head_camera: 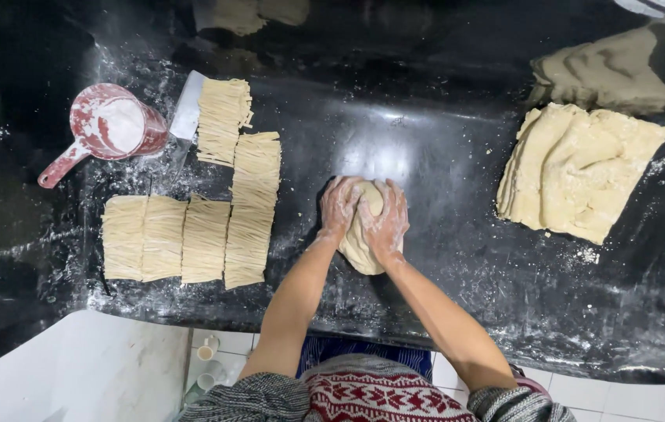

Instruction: Kneading a ball of dough on a floured countertop in a bakery kitchen

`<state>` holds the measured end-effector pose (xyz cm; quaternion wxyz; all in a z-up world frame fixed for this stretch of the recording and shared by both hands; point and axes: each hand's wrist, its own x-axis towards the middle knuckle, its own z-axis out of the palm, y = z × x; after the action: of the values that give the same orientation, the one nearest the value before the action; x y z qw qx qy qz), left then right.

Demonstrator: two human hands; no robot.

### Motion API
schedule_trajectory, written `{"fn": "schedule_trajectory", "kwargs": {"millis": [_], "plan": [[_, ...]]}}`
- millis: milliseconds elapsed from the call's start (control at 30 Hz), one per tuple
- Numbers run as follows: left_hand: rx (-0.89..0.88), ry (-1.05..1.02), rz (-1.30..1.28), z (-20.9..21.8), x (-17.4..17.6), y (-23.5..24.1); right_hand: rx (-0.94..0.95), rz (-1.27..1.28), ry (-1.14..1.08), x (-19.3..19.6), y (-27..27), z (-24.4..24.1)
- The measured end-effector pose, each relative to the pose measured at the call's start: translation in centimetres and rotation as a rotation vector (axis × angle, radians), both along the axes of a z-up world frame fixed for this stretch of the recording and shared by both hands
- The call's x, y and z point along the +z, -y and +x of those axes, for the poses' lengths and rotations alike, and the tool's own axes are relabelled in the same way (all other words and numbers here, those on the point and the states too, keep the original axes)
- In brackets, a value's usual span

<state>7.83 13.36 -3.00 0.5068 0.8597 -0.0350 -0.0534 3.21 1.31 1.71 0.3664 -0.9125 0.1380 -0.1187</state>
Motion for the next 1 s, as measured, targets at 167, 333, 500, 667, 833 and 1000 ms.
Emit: {"fn": "schedule_trajectory", "kwargs": {"millis": [167,333,500,667,833,1000], "plan": [[0.059,-0.114,0.074,2.0,-1.5,0.2,-0.018,0.002,-0.112,-2.0,0.8,4.3],[0.170,-0.233,0.120,2.6,-1.1,1.0,0.027,0.104,-0.137,-3.0,3.0,7.6],[0.117,-0.252,0.150,0.6,-1.2,1.8,0.150,0.426,-0.127,0.2,4.6,5.4],[0.109,0.037,0.171,-5.1,2.4,2.1,0.243,0.320,0.144,1.9,4.7,-2.3],[0.090,0.161,0.108,-11.6,6.4,3.7,0.220,0.116,0.339,0.3,5.5,-11.5],[-0.281,0.275,0.140,-20.3,4.6,5.2,0.166,0.127,0.269,1.4,6.8,-19.3]]}}
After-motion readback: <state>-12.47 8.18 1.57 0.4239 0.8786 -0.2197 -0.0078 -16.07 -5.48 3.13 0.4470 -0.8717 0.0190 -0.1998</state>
